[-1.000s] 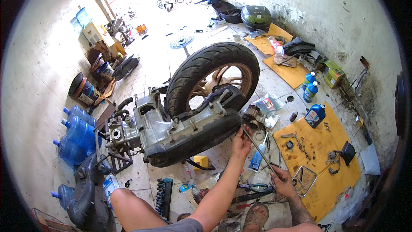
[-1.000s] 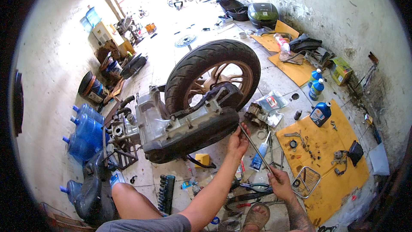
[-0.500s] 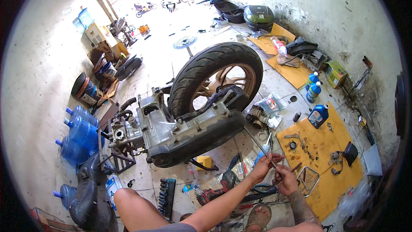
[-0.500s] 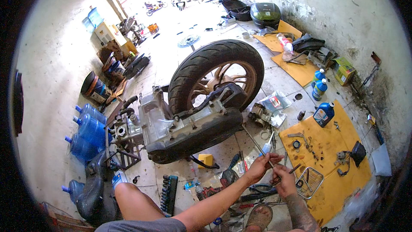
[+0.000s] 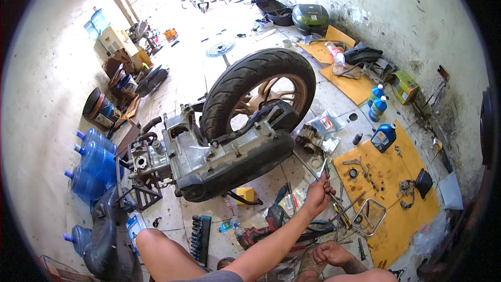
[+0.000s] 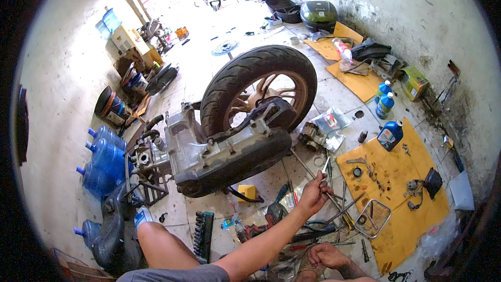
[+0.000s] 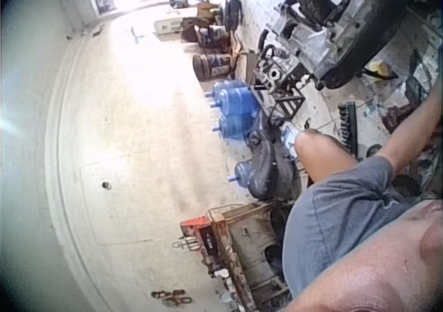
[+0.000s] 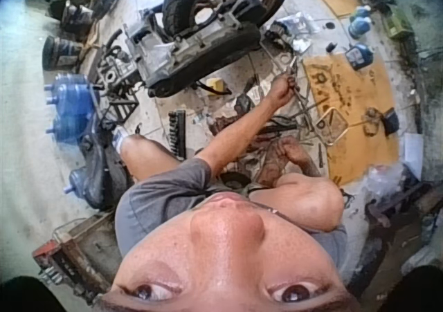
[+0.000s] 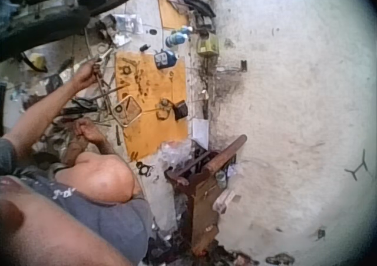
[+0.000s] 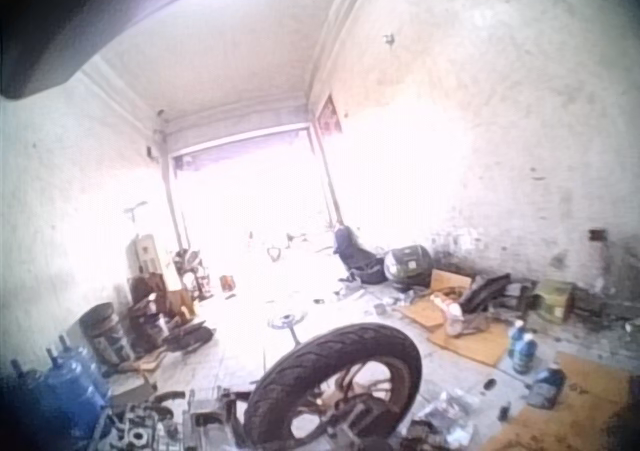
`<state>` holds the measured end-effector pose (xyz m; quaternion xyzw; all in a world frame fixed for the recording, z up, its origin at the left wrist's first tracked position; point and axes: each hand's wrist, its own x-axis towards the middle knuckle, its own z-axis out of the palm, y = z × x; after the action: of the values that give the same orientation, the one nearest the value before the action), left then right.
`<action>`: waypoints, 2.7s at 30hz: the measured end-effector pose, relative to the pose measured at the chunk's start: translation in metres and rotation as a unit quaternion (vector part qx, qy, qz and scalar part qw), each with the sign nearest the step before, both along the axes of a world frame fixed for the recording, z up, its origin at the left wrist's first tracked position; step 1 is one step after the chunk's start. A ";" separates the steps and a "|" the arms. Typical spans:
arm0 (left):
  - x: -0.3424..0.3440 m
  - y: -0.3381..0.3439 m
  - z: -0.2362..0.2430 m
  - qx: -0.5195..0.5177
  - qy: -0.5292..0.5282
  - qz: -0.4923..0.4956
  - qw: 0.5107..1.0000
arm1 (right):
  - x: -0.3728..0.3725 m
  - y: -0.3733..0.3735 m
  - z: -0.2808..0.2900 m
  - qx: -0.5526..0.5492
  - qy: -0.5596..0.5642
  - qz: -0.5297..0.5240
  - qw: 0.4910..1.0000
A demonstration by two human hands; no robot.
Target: The recorder is repairing a motorcycle engine by handling and checking various engine components and bolts.
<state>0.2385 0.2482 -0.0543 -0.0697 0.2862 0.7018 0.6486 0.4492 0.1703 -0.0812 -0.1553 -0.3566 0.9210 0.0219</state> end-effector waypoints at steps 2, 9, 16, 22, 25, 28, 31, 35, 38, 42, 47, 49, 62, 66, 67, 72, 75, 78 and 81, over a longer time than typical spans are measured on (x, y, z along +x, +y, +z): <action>-0.003 0.001 -0.001 -0.014 -0.006 -0.003 1.000 | -0.003 -0.004 0.005 0.036 -0.038 0.010 0.999; -0.005 -0.001 -0.002 -0.013 -0.024 0.013 1.000 | -0.002 0.042 0.055 0.137 -0.087 -0.131 0.978; -0.007 0.002 -0.003 0.005 -0.017 0.020 1.000 | -0.016 0.037 0.066 0.381 -0.170 -0.001 0.909; -0.011 0.002 -0.001 -0.004 0.005 0.011 1.000 | -0.006 0.044 0.053 0.448 -0.240 -0.206 0.836; -0.011 0.003 -0.001 -0.002 0.001 0.018 1.000 | 0.001 0.045 0.041 0.480 -0.211 -0.030 0.851; -0.012 0.006 -0.001 -0.010 0.000 0.026 1.000 | 0.008 0.045 0.028 0.363 -0.202 -0.223 0.882; -0.012 0.010 -0.002 0.010 -0.011 0.033 0.999 | 0.011 0.043 0.016 0.412 -0.229 -0.143 0.870; -0.013 0.013 -0.003 -0.017 0.004 0.035 0.999 | 0.010 0.044 0.016 0.445 -0.168 -0.136 0.869; -0.014 0.014 -0.006 -0.026 0.022 0.029 0.999 | 0.007 0.046 0.026 0.423 -0.203 -0.261 0.844; -0.018 0.014 -0.014 -0.025 0.057 0.025 0.998 | 0.002 0.046 0.038 0.455 -0.213 -0.103 0.859; -0.025 0.012 -0.021 -0.049 0.070 0.023 0.996 | 0.001 0.060 0.038 0.453 -0.297 -0.234 0.807; -0.026 0.013 -0.021 -0.016 0.057 0.026 0.998 | 0.002 0.060 0.034 0.494 -0.306 -0.105 0.807; -0.036 0.018 -0.013 -0.022 0.072 0.032 0.997 | 0.004 0.059 0.019 0.506 -0.214 -0.209 0.809; -0.039 0.022 -0.013 -0.023 0.060 0.032 0.997 | 0.001 0.053 0.020 0.534 -0.271 -0.105 0.794; -0.039 0.023 -0.013 -0.022 0.064 0.037 0.997 | 0.001 0.052 0.021 0.541 -0.193 -0.078 0.815; -0.041 0.026 -0.015 -0.029 0.060 0.042 0.997 | -0.006 0.049 0.028 0.498 -0.235 -0.266 0.791; -0.044 0.025 -0.015 -0.014 0.069 0.039 0.997 | -0.008 0.049 0.035 0.473 -0.246 -0.166 0.830; -0.047 0.027 -0.016 -0.009 0.059 0.034 0.998 | -0.009 0.047 0.045 0.537 -0.241 -0.191 0.786; -0.047 0.029 -0.021 -0.019 0.056 0.039 0.997 | -0.012 0.049 0.059 0.636 -0.281 -0.312 0.647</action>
<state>0.1919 0.2770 -0.0753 -0.0533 0.3322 0.7240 0.6022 0.4374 0.2192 -0.0221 -0.4567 -0.7744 0.3185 0.3004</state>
